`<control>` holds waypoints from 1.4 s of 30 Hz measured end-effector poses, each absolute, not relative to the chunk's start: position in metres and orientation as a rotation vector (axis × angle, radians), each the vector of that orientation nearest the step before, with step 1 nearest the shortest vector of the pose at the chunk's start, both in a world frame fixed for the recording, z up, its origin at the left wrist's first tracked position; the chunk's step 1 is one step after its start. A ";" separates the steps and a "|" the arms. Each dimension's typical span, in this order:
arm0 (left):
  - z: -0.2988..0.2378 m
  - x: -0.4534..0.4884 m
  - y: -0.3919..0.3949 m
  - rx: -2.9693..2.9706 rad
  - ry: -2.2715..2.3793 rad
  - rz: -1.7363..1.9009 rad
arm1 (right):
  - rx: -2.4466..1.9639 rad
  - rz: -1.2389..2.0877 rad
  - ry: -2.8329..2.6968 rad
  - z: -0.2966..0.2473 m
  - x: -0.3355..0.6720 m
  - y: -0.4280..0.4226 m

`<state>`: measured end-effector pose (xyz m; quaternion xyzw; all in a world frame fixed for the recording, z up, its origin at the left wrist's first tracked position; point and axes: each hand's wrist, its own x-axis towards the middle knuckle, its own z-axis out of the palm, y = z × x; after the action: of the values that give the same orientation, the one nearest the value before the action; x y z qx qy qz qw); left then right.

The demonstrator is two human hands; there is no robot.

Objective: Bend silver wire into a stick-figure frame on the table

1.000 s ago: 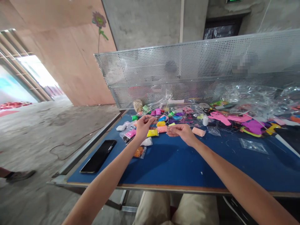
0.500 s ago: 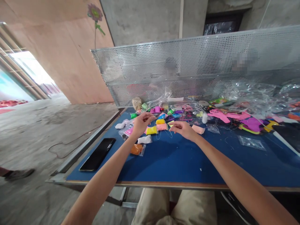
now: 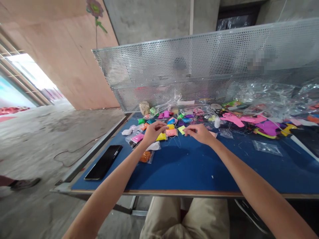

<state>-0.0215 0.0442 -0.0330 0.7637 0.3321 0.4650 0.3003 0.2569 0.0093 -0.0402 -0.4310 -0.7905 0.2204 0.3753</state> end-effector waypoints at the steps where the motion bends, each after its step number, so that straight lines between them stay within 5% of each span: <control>1: -0.034 -0.022 0.045 2.030 0.893 1.227 | -1.111 0.532 -2.041 -0.040 0.258 0.009; 8: -0.028 -0.029 0.047 2.163 1.043 1.191 | -1.192 0.510 -1.991 -0.033 0.264 0.008; 14: -0.005 -0.042 0.027 2.359 1.060 0.719 | -1.446 0.864 -2.169 -0.028 0.281 -0.021; 18: 0.004 -0.054 -0.029 2.568 1.149 0.579 | -1.790 0.413 -2.121 -0.043 0.295 -0.062; 27: -0.045 -0.041 -0.153 2.733 0.995 0.397 | -1.668 0.601 -2.206 -0.060 0.294 -0.107; 42: -0.066 -0.042 -0.157 2.788 1.059 0.418 | -1.303 -0.252 -2.610 0.000 0.160 0.076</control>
<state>-0.0424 -0.1572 -0.0659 0.9239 0.3507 0.1384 0.0649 0.1604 0.0762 0.0004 -0.4426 -0.8862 -0.0857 0.1066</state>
